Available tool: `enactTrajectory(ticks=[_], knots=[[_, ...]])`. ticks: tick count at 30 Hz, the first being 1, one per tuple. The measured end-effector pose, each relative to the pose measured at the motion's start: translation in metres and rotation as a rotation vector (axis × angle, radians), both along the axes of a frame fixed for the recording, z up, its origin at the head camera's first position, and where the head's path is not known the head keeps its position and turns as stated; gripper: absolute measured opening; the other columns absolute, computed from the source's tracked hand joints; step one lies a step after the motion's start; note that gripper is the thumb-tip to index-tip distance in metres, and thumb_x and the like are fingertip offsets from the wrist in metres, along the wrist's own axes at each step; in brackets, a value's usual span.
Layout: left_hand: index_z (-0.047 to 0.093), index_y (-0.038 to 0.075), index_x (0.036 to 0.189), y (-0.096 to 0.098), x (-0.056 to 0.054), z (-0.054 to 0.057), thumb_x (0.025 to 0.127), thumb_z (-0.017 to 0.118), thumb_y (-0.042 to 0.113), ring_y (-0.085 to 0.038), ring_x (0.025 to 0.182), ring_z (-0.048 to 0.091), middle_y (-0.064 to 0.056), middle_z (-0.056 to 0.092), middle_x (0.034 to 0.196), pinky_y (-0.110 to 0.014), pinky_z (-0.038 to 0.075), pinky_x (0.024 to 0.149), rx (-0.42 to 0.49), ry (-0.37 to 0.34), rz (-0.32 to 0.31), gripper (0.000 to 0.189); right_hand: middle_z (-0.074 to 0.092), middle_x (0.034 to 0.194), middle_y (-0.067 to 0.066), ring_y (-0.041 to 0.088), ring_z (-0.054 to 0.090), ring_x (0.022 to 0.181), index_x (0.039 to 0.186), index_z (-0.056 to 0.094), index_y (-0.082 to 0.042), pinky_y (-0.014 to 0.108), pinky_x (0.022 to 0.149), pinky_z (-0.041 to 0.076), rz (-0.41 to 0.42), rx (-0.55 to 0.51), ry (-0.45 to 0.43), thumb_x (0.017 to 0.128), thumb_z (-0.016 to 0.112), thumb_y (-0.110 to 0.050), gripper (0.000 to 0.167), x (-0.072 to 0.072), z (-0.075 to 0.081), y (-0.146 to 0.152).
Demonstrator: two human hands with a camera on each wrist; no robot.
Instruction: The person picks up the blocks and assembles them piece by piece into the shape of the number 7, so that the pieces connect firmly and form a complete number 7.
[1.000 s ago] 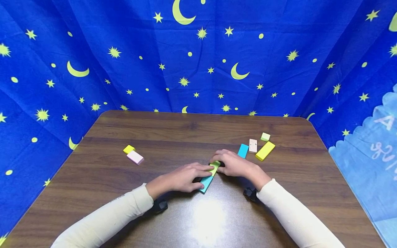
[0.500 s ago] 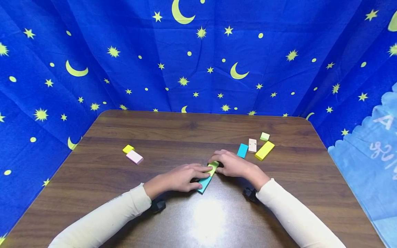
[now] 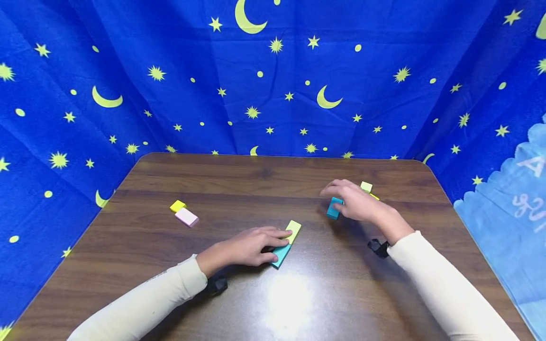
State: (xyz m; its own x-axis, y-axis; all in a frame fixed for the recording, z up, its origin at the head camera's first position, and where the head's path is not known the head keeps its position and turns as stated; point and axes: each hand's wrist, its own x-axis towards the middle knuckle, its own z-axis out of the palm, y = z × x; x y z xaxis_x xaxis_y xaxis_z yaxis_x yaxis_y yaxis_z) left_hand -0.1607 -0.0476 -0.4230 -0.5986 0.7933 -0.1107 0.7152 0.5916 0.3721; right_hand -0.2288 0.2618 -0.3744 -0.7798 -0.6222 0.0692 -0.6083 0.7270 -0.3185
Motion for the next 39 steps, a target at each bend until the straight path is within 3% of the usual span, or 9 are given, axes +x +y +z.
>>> enactTrajectory(ticks=[6,11,15,21,28,39], knots=[[0.053,0.018,0.144,-0.002,0.002,0.001,0.097,0.063,0.032,-0.026,0.147,0.04,0.007,0.038,0.16,-0.043,0.034,0.121,-0.014,-0.004,0.009,0.05,0.064,0.126,0.016,0.039,0.058,0.12,0.121,0.069,-0.007,0.059,0.1,0.047,-0.03,0.067,0.017,0.09,0.058,0.007,0.036,-0.008,0.005,0.01],[0.052,0.018,0.144,-0.002,0.002,-0.002,0.098,0.062,0.032,-0.025,0.148,0.039,0.007,0.037,0.16,-0.042,0.033,0.122,-0.018,-0.009,0.007,0.05,0.064,0.126,0.018,0.041,0.058,0.118,0.12,0.07,-0.006,0.058,0.097,0.05,-0.002,0.125,0.044,0.085,0.055,0.015,0.043,-0.012,-0.013,0.013],[0.052,0.018,0.144,-0.002,0.003,-0.003,0.097,0.062,0.032,-0.025,0.148,0.039,0.007,0.037,0.16,-0.041,0.032,0.122,-0.017,-0.011,0.005,0.05,0.068,0.119,0.016,0.037,0.062,0.109,0.112,0.074,-0.009,0.052,0.092,0.053,0.064,0.154,0.114,0.077,0.061,0.017,0.045,-0.016,-0.029,0.015],[0.052,0.019,0.145,-0.003,0.003,-0.003,0.098,0.062,0.032,-0.023,0.148,0.038,0.009,0.036,0.161,-0.041,0.033,0.122,-0.023,-0.011,0.013,0.05,0.07,0.114,0.014,0.034,0.064,0.106,0.107,0.076,-0.01,0.05,0.089,0.055,0.081,0.156,0.166,0.073,0.069,0.014,0.043,-0.021,-0.04,0.017],[0.053,0.016,0.144,-0.004,0.002,-0.002,0.097,0.063,0.031,-0.025,0.147,0.04,0.005,0.038,0.16,-0.042,0.033,0.122,0.006,-0.007,0.0,0.05,0.071,0.11,0.015,0.036,0.065,0.105,0.103,0.076,-0.005,0.05,0.089,0.055,0.101,0.12,0.19,0.072,0.072,0.013,0.036,-0.023,-0.043,0.014],[0.049,0.019,0.146,-0.004,0.004,0.0,0.098,0.061,0.032,-0.022,0.149,0.036,0.01,0.033,0.161,-0.04,0.031,0.123,-0.025,-0.018,0.017,0.051,0.07,0.104,0.012,0.033,0.067,0.1,0.107,0.074,-0.005,0.05,0.085,0.056,0.073,0.144,0.129,0.076,0.068,0.012,0.035,-0.02,-0.04,0.007]])
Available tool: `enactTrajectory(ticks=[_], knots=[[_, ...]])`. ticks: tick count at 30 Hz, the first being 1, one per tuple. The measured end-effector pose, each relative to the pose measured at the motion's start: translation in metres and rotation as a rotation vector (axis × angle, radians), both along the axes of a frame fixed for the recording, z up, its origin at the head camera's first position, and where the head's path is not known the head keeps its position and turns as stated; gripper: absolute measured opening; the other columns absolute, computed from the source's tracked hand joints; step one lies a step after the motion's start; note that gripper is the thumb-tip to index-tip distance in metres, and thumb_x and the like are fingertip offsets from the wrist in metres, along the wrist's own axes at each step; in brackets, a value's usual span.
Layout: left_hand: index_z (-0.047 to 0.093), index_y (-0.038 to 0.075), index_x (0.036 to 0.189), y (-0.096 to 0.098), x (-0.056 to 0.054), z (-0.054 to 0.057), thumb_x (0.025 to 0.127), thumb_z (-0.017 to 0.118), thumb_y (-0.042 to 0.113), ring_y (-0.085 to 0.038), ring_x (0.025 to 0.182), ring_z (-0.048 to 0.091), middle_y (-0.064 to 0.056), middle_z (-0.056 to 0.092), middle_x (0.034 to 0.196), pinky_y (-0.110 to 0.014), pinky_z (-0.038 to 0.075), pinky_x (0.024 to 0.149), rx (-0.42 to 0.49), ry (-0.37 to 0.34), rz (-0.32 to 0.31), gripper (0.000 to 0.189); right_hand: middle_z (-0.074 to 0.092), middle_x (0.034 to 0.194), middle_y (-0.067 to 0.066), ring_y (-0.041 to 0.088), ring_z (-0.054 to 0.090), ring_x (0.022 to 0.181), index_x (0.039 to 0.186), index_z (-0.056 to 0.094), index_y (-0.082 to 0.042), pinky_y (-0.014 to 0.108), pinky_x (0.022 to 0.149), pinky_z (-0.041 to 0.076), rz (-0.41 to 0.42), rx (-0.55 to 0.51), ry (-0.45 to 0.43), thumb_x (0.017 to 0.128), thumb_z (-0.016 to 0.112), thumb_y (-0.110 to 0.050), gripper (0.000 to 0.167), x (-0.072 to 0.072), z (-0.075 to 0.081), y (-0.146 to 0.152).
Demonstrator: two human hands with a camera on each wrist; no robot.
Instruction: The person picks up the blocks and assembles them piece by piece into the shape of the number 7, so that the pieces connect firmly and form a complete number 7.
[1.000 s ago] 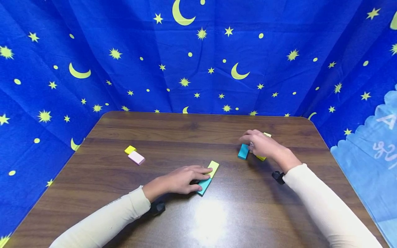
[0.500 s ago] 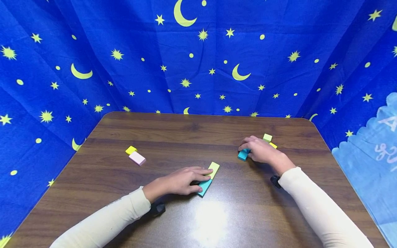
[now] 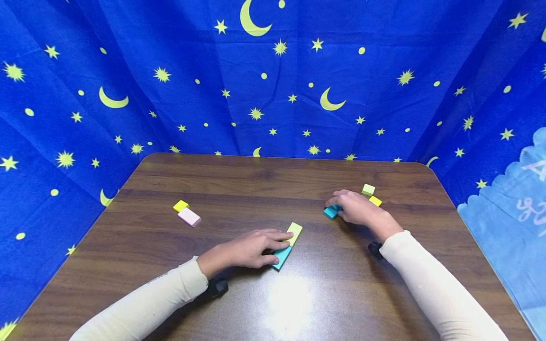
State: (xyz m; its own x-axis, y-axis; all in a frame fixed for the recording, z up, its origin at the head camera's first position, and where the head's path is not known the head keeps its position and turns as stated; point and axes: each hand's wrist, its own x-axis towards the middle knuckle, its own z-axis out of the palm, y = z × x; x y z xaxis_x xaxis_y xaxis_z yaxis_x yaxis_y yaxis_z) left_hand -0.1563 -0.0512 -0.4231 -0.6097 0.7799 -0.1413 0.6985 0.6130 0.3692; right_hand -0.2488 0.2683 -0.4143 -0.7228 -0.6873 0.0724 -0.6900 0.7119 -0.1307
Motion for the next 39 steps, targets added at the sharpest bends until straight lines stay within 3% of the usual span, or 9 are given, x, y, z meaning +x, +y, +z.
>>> enactTrajectory(ticks=[10,29,35,39], knots=[[0.049,0.02,0.147,0.0,0.0,-0.001,0.098,0.06,0.033,-0.022,0.149,0.036,0.01,0.033,0.162,-0.04,0.032,0.122,-0.001,0.008,-0.004,0.051,0.07,0.108,0.014,0.033,0.067,0.102,0.109,0.074,-0.004,0.051,0.087,0.056,-0.028,-0.005,-0.018,0.079,0.068,0.01,0.033,0.0,-0.001,0.0],[0.049,0.019,0.147,0.0,-0.001,-0.001,0.099,0.06,0.033,-0.022,0.149,0.036,0.009,0.034,0.162,-0.039,0.032,0.122,-0.001,-0.004,-0.003,0.051,0.069,0.1,0.008,0.022,0.067,0.09,0.109,0.074,-0.005,0.041,0.077,0.056,0.006,-0.033,-0.033,0.078,0.067,0.011,0.036,-0.005,-0.002,-0.011],[0.048,0.02,0.147,0.0,-0.001,-0.001,0.099,0.06,0.034,-0.021,0.15,0.034,0.011,0.031,0.162,-0.039,0.032,0.123,-0.011,-0.013,0.002,0.051,0.07,0.109,0.012,0.028,0.068,0.097,0.114,0.074,-0.007,0.047,0.083,0.058,-0.024,-0.022,-0.061,0.081,0.067,0.009,0.036,-0.005,-0.002,-0.019],[0.048,0.02,0.147,0.0,-0.002,-0.001,0.099,0.06,0.034,-0.022,0.15,0.035,0.01,0.031,0.163,-0.04,0.032,0.123,-0.013,-0.015,-0.007,0.052,0.069,0.108,0.013,0.028,0.067,0.097,0.113,0.074,-0.005,0.046,0.082,0.057,0.008,-0.046,-0.062,0.082,0.066,0.009,0.035,-0.005,-0.003,-0.029]])
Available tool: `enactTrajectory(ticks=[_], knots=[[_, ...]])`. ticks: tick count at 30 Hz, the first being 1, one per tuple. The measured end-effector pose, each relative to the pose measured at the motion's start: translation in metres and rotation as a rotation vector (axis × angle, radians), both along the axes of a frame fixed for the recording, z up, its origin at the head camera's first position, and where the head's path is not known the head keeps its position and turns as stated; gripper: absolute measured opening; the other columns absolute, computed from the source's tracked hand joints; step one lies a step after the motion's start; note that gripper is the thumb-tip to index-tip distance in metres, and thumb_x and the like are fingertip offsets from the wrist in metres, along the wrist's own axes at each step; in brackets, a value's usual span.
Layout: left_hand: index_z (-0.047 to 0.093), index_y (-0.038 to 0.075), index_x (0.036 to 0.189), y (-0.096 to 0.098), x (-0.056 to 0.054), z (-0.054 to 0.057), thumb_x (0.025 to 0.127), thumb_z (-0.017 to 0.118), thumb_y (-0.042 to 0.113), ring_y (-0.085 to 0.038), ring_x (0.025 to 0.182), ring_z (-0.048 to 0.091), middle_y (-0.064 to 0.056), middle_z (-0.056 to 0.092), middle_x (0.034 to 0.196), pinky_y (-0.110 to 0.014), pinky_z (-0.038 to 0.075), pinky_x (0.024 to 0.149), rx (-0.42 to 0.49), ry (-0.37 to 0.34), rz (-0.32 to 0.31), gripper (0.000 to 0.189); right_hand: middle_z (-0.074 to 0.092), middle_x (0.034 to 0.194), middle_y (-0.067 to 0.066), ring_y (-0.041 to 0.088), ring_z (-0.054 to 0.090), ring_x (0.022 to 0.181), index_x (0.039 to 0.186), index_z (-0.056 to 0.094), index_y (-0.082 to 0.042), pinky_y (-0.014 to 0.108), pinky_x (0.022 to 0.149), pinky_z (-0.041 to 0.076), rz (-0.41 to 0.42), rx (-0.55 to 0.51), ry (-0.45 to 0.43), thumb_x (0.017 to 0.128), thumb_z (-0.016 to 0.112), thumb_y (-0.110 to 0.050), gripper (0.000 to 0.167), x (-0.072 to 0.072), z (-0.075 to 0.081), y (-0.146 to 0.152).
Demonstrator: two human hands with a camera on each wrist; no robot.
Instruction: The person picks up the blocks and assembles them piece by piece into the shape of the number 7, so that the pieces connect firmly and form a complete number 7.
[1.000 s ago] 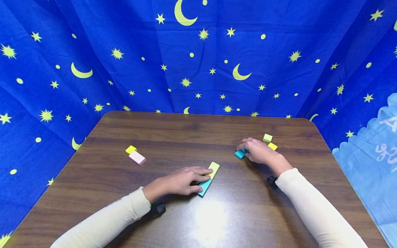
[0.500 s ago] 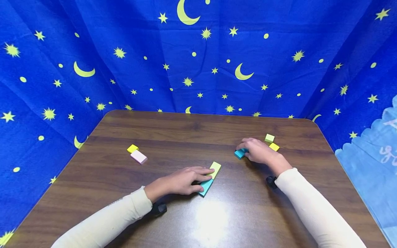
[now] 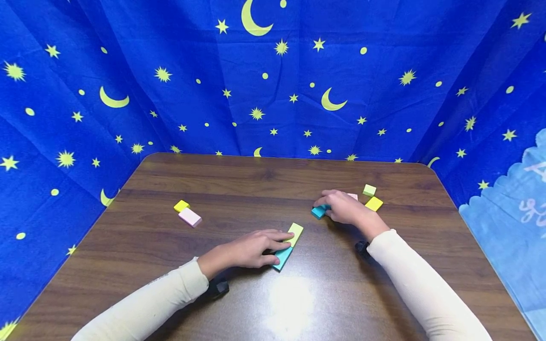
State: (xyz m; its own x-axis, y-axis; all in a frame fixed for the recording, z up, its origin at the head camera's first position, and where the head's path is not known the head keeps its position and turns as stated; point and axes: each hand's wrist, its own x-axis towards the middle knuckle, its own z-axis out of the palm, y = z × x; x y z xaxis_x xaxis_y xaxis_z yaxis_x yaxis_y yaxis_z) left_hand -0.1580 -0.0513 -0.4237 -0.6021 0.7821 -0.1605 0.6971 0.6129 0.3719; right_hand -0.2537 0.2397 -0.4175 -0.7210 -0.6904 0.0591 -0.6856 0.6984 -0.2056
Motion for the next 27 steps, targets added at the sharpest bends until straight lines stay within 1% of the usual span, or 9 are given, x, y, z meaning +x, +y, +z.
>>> enactTrajectory(ticks=[3,7,10,12,14,19,23,27], knots=[[0.049,0.019,0.147,-0.001,0.0,0.0,0.098,0.061,0.033,-0.022,0.149,0.035,0.009,0.032,0.162,-0.04,0.032,0.122,0.009,0.004,-0.009,0.052,0.069,0.107,0.013,0.027,0.067,0.095,0.113,0.074,-0.006,0.044,0.081,0.057,0.027,-0.011,0.004,0.082,0.066,0.009,0.036,-0.001,-0.001,-0.007],[0.049,0.019,0.147,-0.001,0.0,0.0,0.098,0.061,0.033,-0.023,0.149,0.036,0.009,0.033,0.162,-0.041,0.033,0.122,0.016,0.003,-0.01,0.052,0.069,0.117,0.019,0.036,0.066,0.106,0.115,0.074,-0.008,0.051,0.088,0.057,0.022,-0.007,-0.007,0.083,0.066,0.008,0.037,0.0,0.0,-0.015],[0.048,0.02,0.147,0.0,0.001,0.0,0.099,0.06,0.034,-0.023,0.149,0.035,0.01,0.032,0.163,-0.041,0.033,0.122,0.017,-0.006,-0.003,0.052,0.068,0.121,0.022,0.04,0.064,0.111,0.116,0.074,-0.01,0.054,0.09,0.056,0.01,-0.004,-0.011,0.083,0.067,0.008,0.038,0.002,0.001,-0.018],[0.047,0.02,0.147,0.001,0.001,0.001,0.099,0.06,0.034,-0.023,0.15,0.034,0.011,0.03,0.163,-0.042,0.032,0.122,0.014,-0.018,0.003,0.052,0.068,0.12,0.022,0.039,0.065,0.11,0.116,0.074,-0.01,0.053,0.09,0.056,0.006,-0.009,-0.013,0.083,0.067,0.007,0.038,0.004,0.0,-0.02],[0.047,0.02,0.147,0.001,0.002,0.001,0.099,0.06,0.035,-0.023,0.15,0.034,0.011,0.03,0.163,-0.042,0.031,0.123,0.013,-0.031,0.007,0.052,0.068,0.116,0.02,0.035,0.065,0.105,0.116,0.074,-0.01,0.05,0.086,0.057,0.02,-0.016,-0.011,0.083,0.068,0.007,0.038,0.006,0.0,-0.021],[0.049,0.018,0.146,0.001,0.0,-0.001,0.098,0.061,0.033,-0.023,0.149,0.036,0.009,0.033,0.162,-0.041,0.032,0.122,0.025,-0.023,0.0,0.052,0.069,0.111,0.014,0.031,0.065,0.101,0.116,0.075,-0.011,0.047,0.084,0.057,0.073,-0.041,0.007,0.084,0.071,0.004,0.035,0.008,-0.002,-0.026],[0.049,0.019,0.147,0.0,-0.001,0.0,0.098,0.061,0.032,-0.022,0.149,0.035,0.009,0.033,0.162,-0.04,0.033,0.122,0.026,-0.022,0.007,0.052,0.068,0.115,0.014,0.033,0.064,0.106,0.118,0.074,-0.014,0.05,0.089,0.056,0.094,-0.045,-0.003,0.085,0.071,0.001,0.036,0.007,-0.001,-0.031],[0.048,0.019,0.147,-0.001,-0.001,0.0,0.099,0.059,0.033,-0.02,0.15,0.034,0.01,0.031,0.163,-0.04,0.032,0.123,0.022,-0.042,0.011,0.051,0.066,0.122,0.015,0.035,0.062,0.114,0.121,0.073,-0.017,0.052,0.093,0.054,0.097,-0.029,-0.057,0.088,0.069,0.0,0.037,0.009,-0.001,-0.034]])
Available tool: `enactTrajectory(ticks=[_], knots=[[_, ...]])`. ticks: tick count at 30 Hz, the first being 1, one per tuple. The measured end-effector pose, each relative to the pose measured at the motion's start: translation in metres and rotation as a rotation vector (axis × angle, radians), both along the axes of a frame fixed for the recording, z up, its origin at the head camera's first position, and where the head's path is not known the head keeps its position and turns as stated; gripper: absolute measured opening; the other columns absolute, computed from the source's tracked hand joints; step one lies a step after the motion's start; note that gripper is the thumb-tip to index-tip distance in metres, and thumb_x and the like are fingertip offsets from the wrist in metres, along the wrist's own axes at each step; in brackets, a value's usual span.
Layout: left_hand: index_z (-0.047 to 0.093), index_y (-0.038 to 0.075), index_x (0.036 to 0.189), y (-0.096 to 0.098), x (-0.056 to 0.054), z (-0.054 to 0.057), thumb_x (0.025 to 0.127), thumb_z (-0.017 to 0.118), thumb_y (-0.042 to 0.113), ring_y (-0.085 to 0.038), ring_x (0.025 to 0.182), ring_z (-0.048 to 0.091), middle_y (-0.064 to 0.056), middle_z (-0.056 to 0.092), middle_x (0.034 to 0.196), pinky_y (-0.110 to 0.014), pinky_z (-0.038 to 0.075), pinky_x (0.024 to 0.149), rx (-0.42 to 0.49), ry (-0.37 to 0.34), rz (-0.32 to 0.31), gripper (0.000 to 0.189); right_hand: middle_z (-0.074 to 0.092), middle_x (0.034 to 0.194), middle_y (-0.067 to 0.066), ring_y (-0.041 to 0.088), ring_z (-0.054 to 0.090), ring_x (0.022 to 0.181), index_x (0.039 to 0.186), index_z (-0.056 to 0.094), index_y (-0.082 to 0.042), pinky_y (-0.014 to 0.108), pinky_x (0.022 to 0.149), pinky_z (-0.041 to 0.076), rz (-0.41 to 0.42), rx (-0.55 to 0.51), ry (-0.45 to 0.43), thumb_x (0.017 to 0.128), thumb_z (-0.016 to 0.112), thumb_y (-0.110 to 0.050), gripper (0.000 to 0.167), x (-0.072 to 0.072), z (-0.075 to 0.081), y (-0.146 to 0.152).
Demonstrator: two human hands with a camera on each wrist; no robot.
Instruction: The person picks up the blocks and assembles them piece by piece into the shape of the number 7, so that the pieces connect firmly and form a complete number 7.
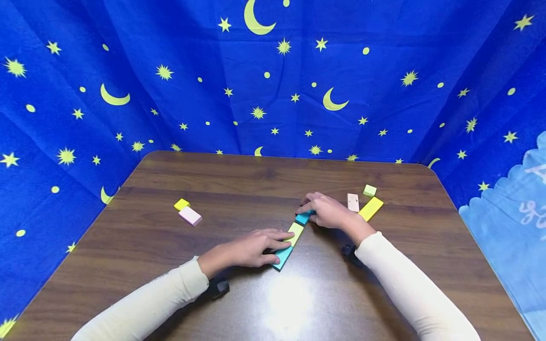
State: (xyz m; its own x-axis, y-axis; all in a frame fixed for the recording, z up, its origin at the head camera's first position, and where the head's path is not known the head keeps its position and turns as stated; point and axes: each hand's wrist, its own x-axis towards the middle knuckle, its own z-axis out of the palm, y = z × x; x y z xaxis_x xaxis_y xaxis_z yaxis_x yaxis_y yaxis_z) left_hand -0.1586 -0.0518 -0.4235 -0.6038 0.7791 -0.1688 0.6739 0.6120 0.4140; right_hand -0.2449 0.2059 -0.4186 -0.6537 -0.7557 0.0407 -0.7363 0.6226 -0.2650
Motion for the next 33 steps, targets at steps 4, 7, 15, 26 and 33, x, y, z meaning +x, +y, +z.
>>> enactTrajectory(ticks=[4,7,15,26,33], knots=[[0.048,0.02,0.147,0.001,0.001,0.0,0.1,0.059,0.033,-0.02,0.15,0.033,0.011,0.031,0.163,-0.04,0.031,0.123,-0.001,-0.005,0.004,0.051,0.066,0.122,0.015,0.036,0.062,0.114,0.12,0.073,-0.016,0.052,0.094,0.054,0.014,-0.017,-0.012,0.087,0.069,0.002,0.038,0.002,-0.001,-0.001],[0.048,0.02,0.147,0.001,0.001,0.0,0.099,0.059,0.033,-0.02,0.15,0.033,0.011,0.031,0.163,-0.041,0.031,0.123,0.0,-0.01,0.01,0.051,0.066,0.122,0.016,0.036,0.062,0.114,0.12,0.074,-0.015,0.052,0.094,0.054,0.023,-0.027,-0.013,0.086,0.069,0.002,0.038,0.003,-0.002,-0.002],[0.049,0.02,0.147,0.001,0.001,-0.001,0.099,0.06,0.032,-0.02,0.15,0.035,0.01,0.032,0.162,-0.041,0.032,0.122,0.008,-0.007,0.01,0.051,0.067,0.12,0.015,0.034,0.063,0.111,0.119,0.074,-0.015,0.051,0.093,0.055,0.026,-0.043,-0.001,0.085,0.069,0.004,0.039,0.007,-0.003,-0.004],[0.051,0.021,0.146,0.003,0.002,-0.001,0.097,0.062,0.037,-0.019,0.145,0.042,0.008,0.033,0.162,-0.039,0.039,0.118,-0.024,0.105,-0.026,0.052,0.066,0.123,0.015,0.034,0.063,0.114,0.12,0.073,-0.016,0.05,0.094,0.055,0.003,-0.033,-0.027,0.088,0.068,0.001,0.037,0.01,-0.004,-0.002],[0.053,0.018,0.145,0.003,0.0,0.004,0.097,0.062,0.033,-0.021,0.145,0.042,0.004,0.036,0.161,-0.04,0.039,0.118,0.0,0.092,-0.022,0.05,0.065,0.126,0.014,0.034,0.062,0.116,0.122,0.073,-0.018,0.051,0.096,0.054,-0.014,-0.02,-0.049,0.089,0.067,-0.001,0.037,0.013,-0.001,-0.002]])
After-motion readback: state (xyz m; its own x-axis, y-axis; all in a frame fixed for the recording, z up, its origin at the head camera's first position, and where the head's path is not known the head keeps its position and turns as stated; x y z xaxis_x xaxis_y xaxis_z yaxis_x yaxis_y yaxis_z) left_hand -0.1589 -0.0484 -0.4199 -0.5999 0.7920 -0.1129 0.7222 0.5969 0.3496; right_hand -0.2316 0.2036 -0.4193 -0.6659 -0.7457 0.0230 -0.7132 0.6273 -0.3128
